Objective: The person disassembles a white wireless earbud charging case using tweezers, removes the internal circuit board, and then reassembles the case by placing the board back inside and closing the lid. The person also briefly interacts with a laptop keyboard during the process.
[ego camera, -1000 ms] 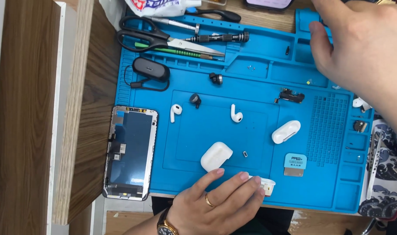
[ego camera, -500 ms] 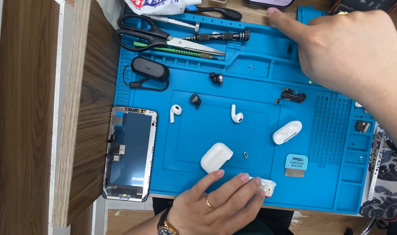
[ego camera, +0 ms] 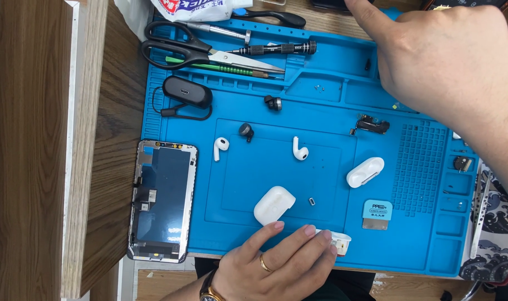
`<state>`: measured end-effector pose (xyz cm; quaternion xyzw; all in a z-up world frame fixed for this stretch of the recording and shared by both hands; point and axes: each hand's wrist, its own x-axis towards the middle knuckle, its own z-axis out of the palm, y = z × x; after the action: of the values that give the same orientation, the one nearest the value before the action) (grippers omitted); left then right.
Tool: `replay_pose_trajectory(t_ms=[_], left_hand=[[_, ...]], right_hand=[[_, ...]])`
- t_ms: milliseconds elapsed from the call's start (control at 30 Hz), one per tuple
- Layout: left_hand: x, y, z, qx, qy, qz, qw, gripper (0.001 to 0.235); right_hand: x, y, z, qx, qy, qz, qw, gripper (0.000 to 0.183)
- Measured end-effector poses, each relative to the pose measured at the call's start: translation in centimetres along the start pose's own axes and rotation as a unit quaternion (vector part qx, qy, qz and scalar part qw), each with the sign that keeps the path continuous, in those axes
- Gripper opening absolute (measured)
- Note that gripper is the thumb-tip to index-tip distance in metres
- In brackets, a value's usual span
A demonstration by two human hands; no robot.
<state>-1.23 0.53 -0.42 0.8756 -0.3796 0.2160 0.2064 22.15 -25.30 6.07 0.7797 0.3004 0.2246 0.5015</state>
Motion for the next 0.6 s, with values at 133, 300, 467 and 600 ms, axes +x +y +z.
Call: replay_pose_trajectory(t_ms=[133,300,467,600], left_hand=[[0.0,0.0,0.1,0.001,0.008,-0.003,1.000,0.030],[-0.1,0.0,0.2,-0.001,0.009,-0.001,1.000,0.029],[0.1,0.0,-0.2,-0.001,0.001,-0.004,1.000,0.030],[0.1,0.0,-0.1,-0.012,-0.003,-0.004,1.000,0.032]], right_hand=[[-0.1,0.2,-0.3,0.008,-0.004,-0.003,1.000,0.065],[-0.1,0.5,-1.2,0.027,-0.033,-0.008,0.999,0.067],[0.4,0.8,-1.1,0.017,-0.016,0.000,1.000,0.067],[0.3,0.6,-0.6,0.004,0.006,0.017,1.000,0.056]])
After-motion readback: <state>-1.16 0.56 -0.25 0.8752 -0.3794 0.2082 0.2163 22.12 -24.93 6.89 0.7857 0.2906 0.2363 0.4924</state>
